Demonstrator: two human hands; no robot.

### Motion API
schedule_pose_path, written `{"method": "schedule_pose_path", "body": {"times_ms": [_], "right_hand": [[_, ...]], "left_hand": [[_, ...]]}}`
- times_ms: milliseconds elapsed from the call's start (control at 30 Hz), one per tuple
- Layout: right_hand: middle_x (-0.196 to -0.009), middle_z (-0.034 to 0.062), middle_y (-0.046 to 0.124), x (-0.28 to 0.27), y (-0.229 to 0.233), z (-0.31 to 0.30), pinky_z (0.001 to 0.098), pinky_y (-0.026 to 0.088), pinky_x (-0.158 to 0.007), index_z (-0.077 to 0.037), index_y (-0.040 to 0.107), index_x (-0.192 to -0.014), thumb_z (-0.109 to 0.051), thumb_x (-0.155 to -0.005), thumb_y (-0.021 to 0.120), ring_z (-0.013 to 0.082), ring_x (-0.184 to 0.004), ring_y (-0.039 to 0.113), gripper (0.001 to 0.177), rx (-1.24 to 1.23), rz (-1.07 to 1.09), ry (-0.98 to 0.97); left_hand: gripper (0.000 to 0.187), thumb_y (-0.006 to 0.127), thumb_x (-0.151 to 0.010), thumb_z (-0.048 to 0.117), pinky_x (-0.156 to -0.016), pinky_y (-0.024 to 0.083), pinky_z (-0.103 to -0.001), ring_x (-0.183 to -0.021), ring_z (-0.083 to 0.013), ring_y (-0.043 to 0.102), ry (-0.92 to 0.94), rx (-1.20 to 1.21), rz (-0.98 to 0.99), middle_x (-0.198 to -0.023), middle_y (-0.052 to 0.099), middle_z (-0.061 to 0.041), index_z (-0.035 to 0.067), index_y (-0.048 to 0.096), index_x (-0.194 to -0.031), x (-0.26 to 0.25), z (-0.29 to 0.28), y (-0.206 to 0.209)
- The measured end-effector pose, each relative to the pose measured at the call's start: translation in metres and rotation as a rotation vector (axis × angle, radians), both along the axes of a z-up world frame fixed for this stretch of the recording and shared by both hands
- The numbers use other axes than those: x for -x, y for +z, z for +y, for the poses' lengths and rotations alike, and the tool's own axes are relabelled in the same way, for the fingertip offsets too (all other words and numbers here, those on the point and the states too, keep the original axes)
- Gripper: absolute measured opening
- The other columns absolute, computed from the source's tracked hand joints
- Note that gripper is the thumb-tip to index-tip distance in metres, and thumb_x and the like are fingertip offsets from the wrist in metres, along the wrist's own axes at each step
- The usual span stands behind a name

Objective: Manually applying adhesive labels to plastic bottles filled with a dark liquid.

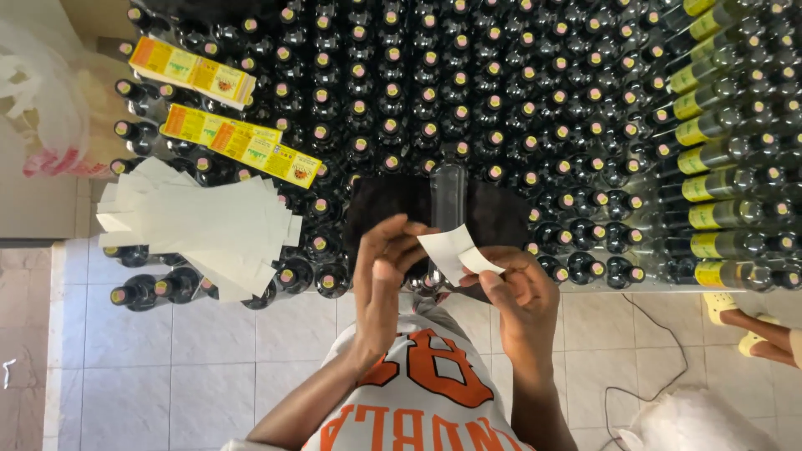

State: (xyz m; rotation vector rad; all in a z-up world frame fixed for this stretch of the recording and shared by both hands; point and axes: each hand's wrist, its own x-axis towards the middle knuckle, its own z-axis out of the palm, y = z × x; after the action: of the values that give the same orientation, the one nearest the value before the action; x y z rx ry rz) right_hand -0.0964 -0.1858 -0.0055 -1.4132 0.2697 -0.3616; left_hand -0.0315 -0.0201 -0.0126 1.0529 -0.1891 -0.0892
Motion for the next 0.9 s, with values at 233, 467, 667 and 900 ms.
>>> {"method": "schedule_pose_path", "body": {"times_ms": [233,467,667,900], "right_hand": [[-0.112,0.0254,0.076,-0.004,0.013,0.019,0.0460,0.069,-0.085,0.009,0.067,-0.106,-0.014,-0.098,0.078,0.0280,-0.096,0.080,0.027,-0.011,-0.002,0.123],[-0.105,0.0226,0.077,-0.013,0.030,0.002,0.0421,0.068,-0.084,0.009,0.076,-0.115,-0.027,-0.102,0.073,0.0277,-0.092,0.077,0.038,0.274,-0.030,0.048],[-0.094,0.0176,0.075,-0.023,0.022,0.011,0.0379,0.064,-0.080,0.006,0.077,-0.105,-0.010,-0.097,0.081,0.0222,-0.083,0.073,0.018,0.291,-0.065,0.095],[-0.097,0.0126,0.070,-0.016,-0.008,0.040,0.0306,0.059,-0.081,0.004,0.071,-0.110,-0.016,-0.107,0.073,0.0125,-0.083,0.066,0.020,0.106,-0.137,-0.188]], "left_hand": [[0.025,0.071,-0.106,0.017,-0.093,0.063,-0.038,-0.105,-0.0319,0.080,0.047,-0.186,-0.074,-0.110,0.077,-0.019,-0.005,0.074,-0.117,-0.008,0.006,0.006],[0.067,0.089,-0.089,0.001,-0.075,0.064,-0.031,-0.076,-0.0191,0.075,0.007,-0.279,-0.108,-0.086,0.075,-0.016,-0.001,0.063,-0.150,-0.012,0.022,0.011],[0.075,0.092,-0.082,-0.006,-0.084,0.066,-0.042,-0.091,-0.0310,0.082,0.011,-0.315,-0.286,-0.104,0.080,-0.020,-0.002,0.061,-0.150,-0.012,0.026,0.020],[0.025,0.081,-0.089,-0.011,-0.089,0.067,-0.038,-0.095,-0.0282,0.077,0.352,-0.459,-0.635,-0.106,0.076,-0.015,-0.001,0.079,-0.113,0.012,0.033,-0.023]]}}
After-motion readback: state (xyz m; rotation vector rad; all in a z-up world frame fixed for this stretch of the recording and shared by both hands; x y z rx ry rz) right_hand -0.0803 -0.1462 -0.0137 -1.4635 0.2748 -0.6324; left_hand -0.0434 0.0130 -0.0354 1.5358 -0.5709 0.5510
